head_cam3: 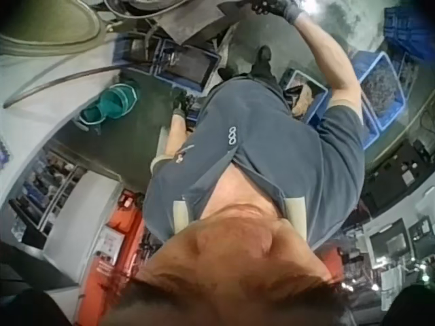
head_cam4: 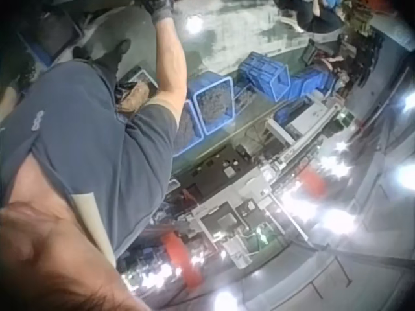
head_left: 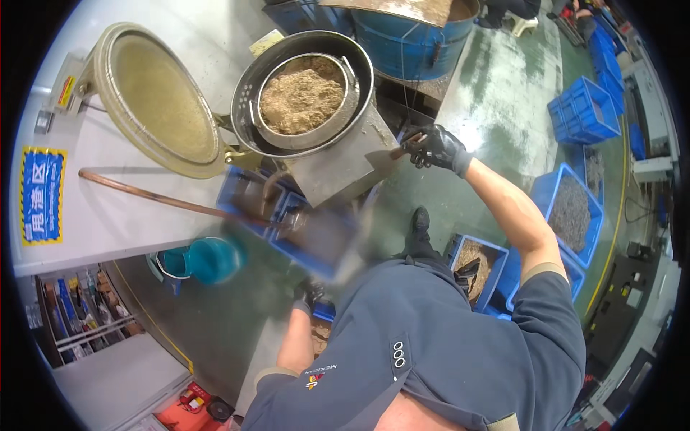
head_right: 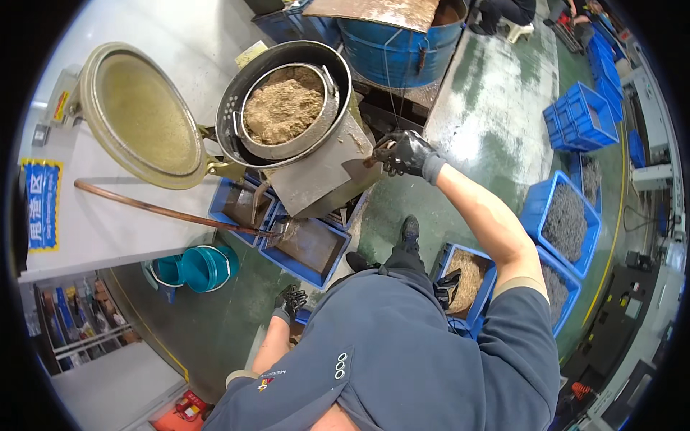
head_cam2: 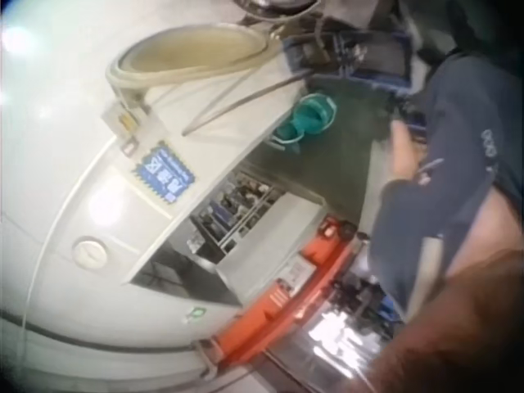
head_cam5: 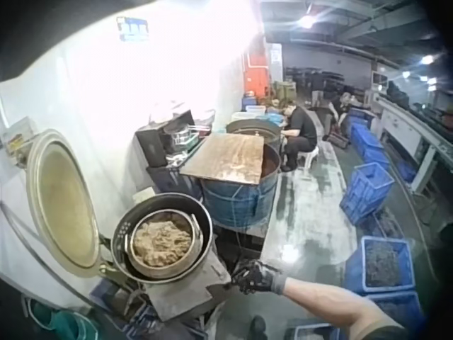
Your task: The worker scrapes and stirs material in a centrifuge-like machine, closes the lid, and then organizes and moves large blue bins containing processed or raw material.
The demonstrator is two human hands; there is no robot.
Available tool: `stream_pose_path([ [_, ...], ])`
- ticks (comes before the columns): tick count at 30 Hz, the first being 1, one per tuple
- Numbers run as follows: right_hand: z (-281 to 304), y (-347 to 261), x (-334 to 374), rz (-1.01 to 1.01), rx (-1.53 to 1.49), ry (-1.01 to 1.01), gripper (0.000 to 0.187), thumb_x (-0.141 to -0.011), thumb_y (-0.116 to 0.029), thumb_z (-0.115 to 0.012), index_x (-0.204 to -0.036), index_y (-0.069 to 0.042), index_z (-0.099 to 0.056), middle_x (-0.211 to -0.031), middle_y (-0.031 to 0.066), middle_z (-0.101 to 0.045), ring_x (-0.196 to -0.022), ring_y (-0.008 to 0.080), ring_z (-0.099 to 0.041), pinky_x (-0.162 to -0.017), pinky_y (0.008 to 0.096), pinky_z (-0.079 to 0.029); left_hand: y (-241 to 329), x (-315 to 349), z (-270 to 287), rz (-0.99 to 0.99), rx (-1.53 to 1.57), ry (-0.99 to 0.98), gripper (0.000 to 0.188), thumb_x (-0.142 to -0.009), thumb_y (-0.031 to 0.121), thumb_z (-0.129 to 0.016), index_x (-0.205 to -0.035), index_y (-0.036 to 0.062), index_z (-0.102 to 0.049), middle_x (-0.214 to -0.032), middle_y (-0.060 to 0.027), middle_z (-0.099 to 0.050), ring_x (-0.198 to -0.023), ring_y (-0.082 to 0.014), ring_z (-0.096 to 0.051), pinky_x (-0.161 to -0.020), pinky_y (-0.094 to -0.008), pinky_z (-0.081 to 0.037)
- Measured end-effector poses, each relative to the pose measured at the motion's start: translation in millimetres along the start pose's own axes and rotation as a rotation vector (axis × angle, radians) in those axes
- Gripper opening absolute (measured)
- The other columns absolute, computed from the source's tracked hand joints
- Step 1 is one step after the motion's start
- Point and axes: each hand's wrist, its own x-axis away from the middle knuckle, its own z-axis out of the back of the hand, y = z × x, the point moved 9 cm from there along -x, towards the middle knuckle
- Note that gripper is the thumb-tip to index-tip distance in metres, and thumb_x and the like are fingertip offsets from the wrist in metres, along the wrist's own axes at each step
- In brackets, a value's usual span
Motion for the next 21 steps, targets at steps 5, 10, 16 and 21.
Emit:
stream_pose_path([
  [5,14,62,5,-0.316,-0.456,0.089,0.017,-0.085,-0.014,-0.062,-0.095,0.000,-0.062,-0.074,0.0110,-0.064,-0.058,0.0135,-0.062,-0.044,0.0226,-0.047,20,3,-2,-0.068,0.073,-0.058,0.050,-0.096,0.036,-0.020,-0.138,0.0125,-0.029,-0.143,-0.0172,-0.030,-0.128,-0.0346,-0.035,-0.108,-0.0449,-0.026],
  [10,2,45,65,-0.392,-0.640,0.465,0.032,-0.092,-0.029,-0.052,-0.102,-0.001,-0.065,-0.074,0.0061,-0.064,-0.060,0.0096,-0.059,-0.050,0.0213,-0.047,30,33,-14,-0.111,0.006,0.061,0.048,-0.096,0.037,-0.022,-0.138,0.0137,-0.030,-0.140,-0.0181,-0.035,-0.124,-0.0339,-0.041,-0.106,-0.0449,-0.030],
  [16,-91,104,116,-0.688,-1.085,0.710,0.036,-0.090,-0.032,-0.056,-0.108,-0.001,-0.061,-0.075,0.0054,-0.064,-0.061,0.0133,-0.062,-0.053,0.0226,-0.050,34,40,-1,-0.091,-0.073,0.048,0.047,-0.096,0.035,-0.023,-0.137,0.0120,-0.030,-0.138,-0.0185,-0.037,-0.124,-0.0324,-0.041,-0.104,-0.0441,-0.032],
  [21,-100,92,81,-0.657,-1.141,0.843,0.031,-0.086,-0.029,-0.059,-0.101,-0.002,-0.064,-0.071,0.0046,-0.061,-0.059,0.0114,-0.060,-0.053,0.0211,-0.048,46,48,-10,-0.090,-0.189,0.035,0.046,-0.096,0.029,-0.022,-0.137,0.0109,-0.029,-0.141,-0.0171,-0.035,-0.127,-0.0293,-0.038,-0.106,-0.0431,-0.031],
])
